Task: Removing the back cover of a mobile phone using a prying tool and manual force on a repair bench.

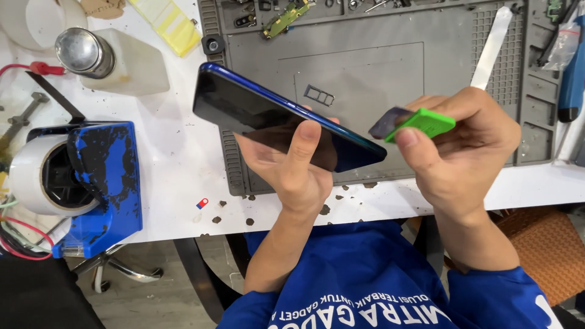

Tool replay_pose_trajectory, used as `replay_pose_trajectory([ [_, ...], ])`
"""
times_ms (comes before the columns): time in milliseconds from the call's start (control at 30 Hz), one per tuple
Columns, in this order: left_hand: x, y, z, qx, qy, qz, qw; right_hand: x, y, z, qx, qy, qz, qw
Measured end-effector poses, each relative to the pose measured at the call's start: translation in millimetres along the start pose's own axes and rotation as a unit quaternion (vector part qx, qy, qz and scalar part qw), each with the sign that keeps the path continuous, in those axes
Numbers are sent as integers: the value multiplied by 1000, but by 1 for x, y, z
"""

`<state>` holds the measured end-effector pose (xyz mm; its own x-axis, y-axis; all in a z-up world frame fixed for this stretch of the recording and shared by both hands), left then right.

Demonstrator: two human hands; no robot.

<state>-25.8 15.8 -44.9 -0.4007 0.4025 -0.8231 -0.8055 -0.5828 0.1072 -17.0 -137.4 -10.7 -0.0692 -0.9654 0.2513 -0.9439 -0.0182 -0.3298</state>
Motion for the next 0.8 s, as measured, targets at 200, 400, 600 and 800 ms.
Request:
replay_pose_trajectory([
  [200,-2,1,2,-31,-37,0,999,-8,-2,-10,-4,-37,-32,999],
  [400,-1,1,1,-30,-39,-2,999,-8,-2,-9,5,-21,-33,999],
  [600,1,-3,-3,-97,-84,-17,992,-7,-12,-18,43,52,-38,997],
  [800,-10,-3,-6,-97,-115,12,989,1,-24,-16,43,116,-61,990],
])
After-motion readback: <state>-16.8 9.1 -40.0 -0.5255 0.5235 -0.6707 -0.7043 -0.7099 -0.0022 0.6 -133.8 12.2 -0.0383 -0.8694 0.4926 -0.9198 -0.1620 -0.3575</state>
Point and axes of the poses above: each hand's wrist, its own y-axis away from the middle knuckle, its own x-axis out of the back of the hand, z = x × y, the point moved 1 cm from there along -y, towards the middle knuckle, and after that the axes turned 8 degrees about y, right-handed, at the moved point
